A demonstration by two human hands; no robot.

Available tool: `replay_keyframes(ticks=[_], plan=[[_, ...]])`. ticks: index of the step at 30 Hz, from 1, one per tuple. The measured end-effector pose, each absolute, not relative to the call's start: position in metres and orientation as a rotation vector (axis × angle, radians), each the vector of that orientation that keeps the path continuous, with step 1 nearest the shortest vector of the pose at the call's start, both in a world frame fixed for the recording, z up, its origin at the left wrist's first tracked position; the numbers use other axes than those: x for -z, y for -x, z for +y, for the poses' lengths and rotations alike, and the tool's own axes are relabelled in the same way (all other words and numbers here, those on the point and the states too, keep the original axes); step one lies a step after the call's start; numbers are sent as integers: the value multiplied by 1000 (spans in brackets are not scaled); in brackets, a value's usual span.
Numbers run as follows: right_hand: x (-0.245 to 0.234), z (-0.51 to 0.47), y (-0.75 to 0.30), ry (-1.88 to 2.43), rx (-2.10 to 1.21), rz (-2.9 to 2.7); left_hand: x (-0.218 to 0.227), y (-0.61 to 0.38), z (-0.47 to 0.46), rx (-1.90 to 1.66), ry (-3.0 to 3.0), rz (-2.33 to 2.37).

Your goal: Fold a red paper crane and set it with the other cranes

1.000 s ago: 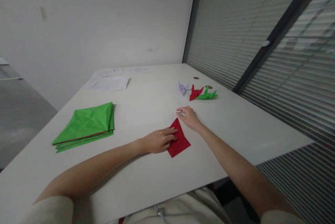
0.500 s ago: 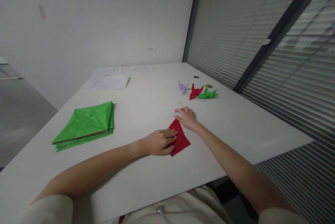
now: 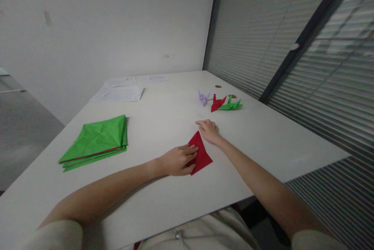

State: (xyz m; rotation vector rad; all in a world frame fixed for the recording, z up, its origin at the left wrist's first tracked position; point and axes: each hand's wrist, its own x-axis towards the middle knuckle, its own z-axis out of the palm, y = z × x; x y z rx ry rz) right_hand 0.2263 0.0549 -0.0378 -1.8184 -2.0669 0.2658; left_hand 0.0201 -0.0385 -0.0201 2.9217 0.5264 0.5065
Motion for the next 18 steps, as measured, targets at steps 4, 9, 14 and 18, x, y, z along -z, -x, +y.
replay_keyframes(ticks=[4,9,14,18], plan=[[36,57,-228,1740,-290,-2037,23,-19,-38,-522,-2921,527],[31,58,-236,1364,-464,-2216,19,-19,-40,-561,-2848,607],[29,58,-251,1123,-500,-2397,15,-19,-42,-578,-2805,727],[31,60,-258,1096,-486,-2486,13,-16,-40,-598,-2786,784]])
